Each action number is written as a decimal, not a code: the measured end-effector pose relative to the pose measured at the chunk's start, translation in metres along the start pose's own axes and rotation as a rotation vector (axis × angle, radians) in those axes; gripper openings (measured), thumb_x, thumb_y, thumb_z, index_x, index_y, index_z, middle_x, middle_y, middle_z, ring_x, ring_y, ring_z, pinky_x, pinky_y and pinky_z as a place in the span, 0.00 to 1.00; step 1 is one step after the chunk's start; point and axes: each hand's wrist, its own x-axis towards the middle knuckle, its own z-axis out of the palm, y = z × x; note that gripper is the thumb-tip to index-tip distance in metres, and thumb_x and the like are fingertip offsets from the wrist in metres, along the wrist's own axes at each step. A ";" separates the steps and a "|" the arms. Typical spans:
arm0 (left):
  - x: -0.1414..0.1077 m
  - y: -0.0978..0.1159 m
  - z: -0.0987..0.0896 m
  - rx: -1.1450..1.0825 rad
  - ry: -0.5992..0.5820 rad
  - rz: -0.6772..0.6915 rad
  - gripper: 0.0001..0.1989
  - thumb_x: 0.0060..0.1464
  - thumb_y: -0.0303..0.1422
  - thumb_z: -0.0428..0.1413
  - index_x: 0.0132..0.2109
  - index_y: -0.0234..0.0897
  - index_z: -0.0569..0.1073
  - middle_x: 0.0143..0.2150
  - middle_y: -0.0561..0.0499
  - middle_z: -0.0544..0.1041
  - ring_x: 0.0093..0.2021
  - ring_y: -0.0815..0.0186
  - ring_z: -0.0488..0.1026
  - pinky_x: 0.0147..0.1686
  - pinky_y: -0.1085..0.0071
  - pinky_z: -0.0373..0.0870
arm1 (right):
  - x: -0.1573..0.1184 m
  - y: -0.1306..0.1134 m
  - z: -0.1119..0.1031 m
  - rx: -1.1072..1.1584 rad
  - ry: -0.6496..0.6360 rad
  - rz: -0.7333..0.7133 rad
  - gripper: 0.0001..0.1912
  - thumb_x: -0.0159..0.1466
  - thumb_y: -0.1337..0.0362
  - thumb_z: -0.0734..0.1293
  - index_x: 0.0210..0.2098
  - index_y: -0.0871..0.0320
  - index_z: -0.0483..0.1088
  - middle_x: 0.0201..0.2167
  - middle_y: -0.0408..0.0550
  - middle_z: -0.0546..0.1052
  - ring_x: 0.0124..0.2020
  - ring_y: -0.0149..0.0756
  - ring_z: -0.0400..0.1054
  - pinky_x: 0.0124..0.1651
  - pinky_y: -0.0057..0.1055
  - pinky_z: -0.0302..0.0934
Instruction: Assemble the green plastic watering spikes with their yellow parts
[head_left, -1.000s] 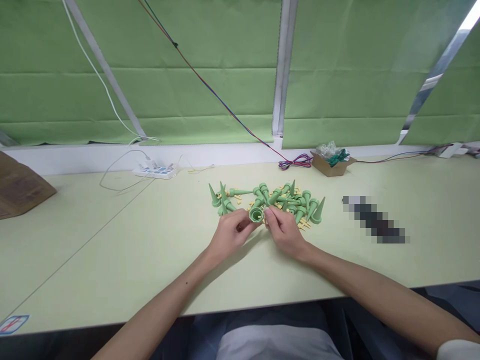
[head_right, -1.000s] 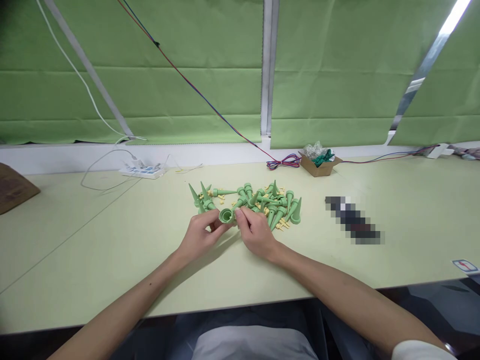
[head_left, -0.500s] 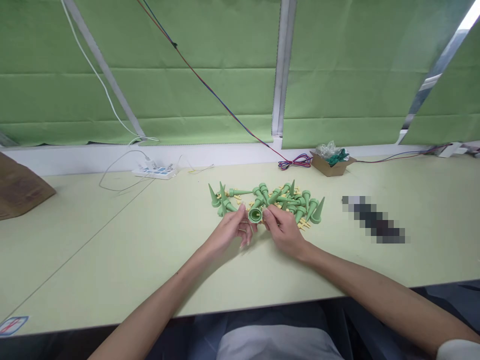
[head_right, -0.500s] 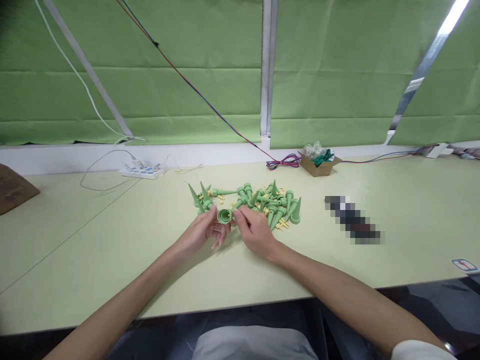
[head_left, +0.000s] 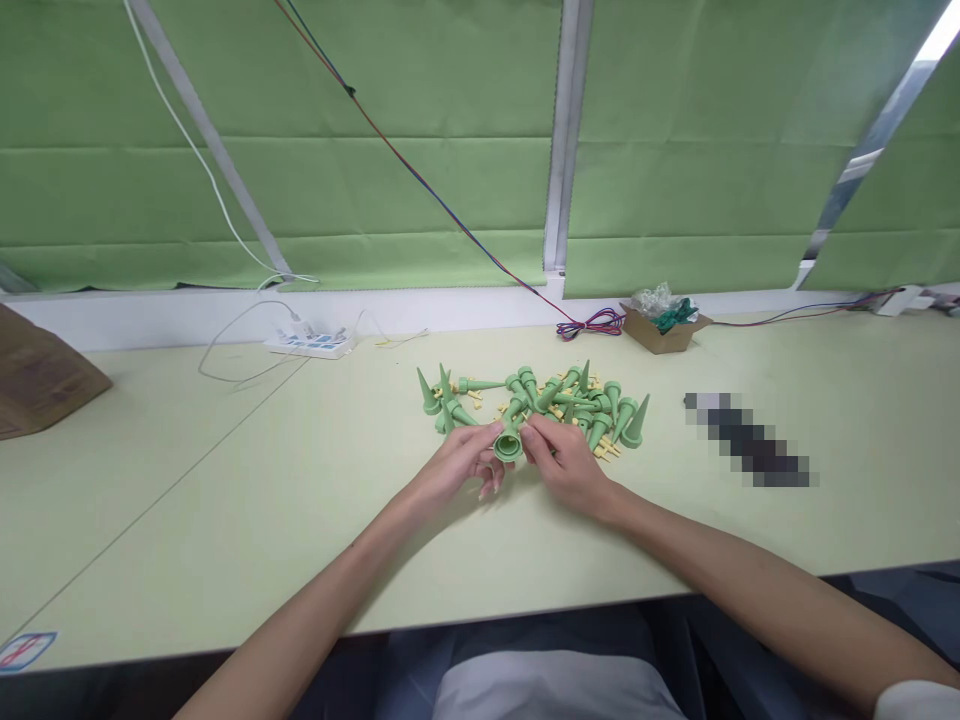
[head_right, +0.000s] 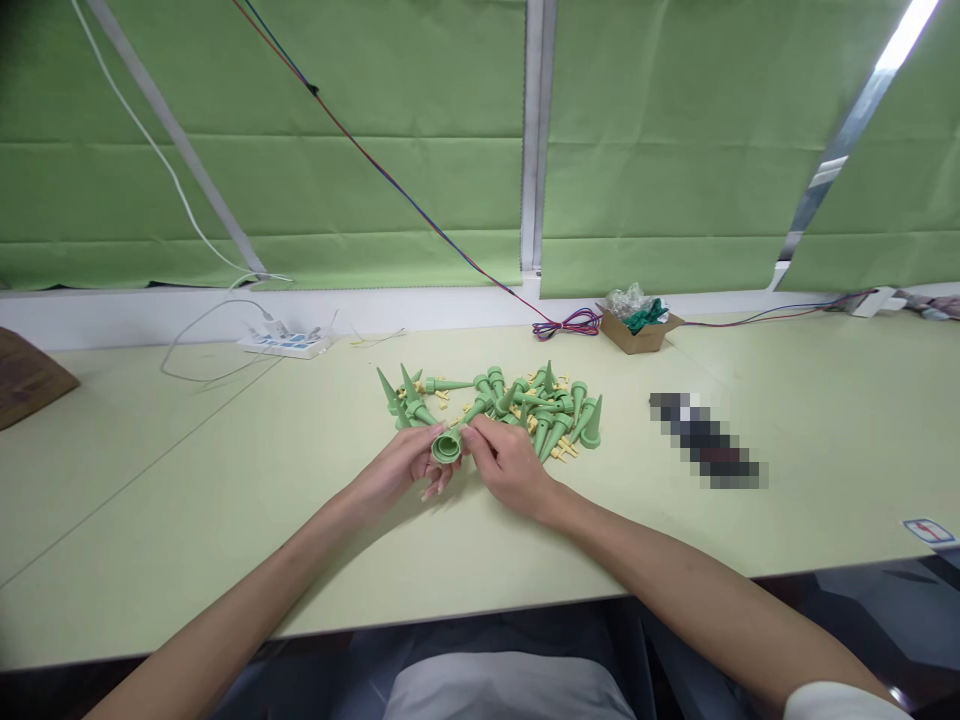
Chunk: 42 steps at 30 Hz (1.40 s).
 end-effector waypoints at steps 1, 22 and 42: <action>0.000 0.000 0.000 -0.001 -0.009 0.006 0.22 0.60 0.49 0.53 0.30 0.33 0.71 0.20 0.51 0.69 0.20 0.69 0.67 0.22 0.72 0.63 | 0.000 0.001 0.000 0.000 0.001 -0.001 0.18 0.72 0.61 0.54 0.25 0.55 0.56 0.20 0.39 0.63 0.21 0.29 0.55 0.28 0.29 0.51; -0.008 0.008 0.001 0.359 -0.014 0.180 0.13 0.61 0.43 0.53 0.39 0.37 0.65 0.25 0.57 0.65 0.24 0.71 0.65 0.27 0.73 0.62 | 0.000 0.009 0.001 -0.063 0.005 0.032 0.18 0.72 0.61 0.54 0.26 0.55 0.50 0.19 0.37 0.54 0.20 0.28 0.48 0.26 0.29 0.45; -0.003 -0.007 0.007 0.895 0.217 0.660 0.08 0.61 0.32 0.54 0.35 0.37 0.62 0.31 0.54 0.64 0.30 0.72 0.64 0.23 0.78 0.61 | 0.002 0.008 0.002 -0.045 0.031 0.126 0.22 0.72 0.57 0.53 0.23 0.56 0.50 0.17 0.38 0.54 0.19 0.28 0.48 0.25 0.30 0.45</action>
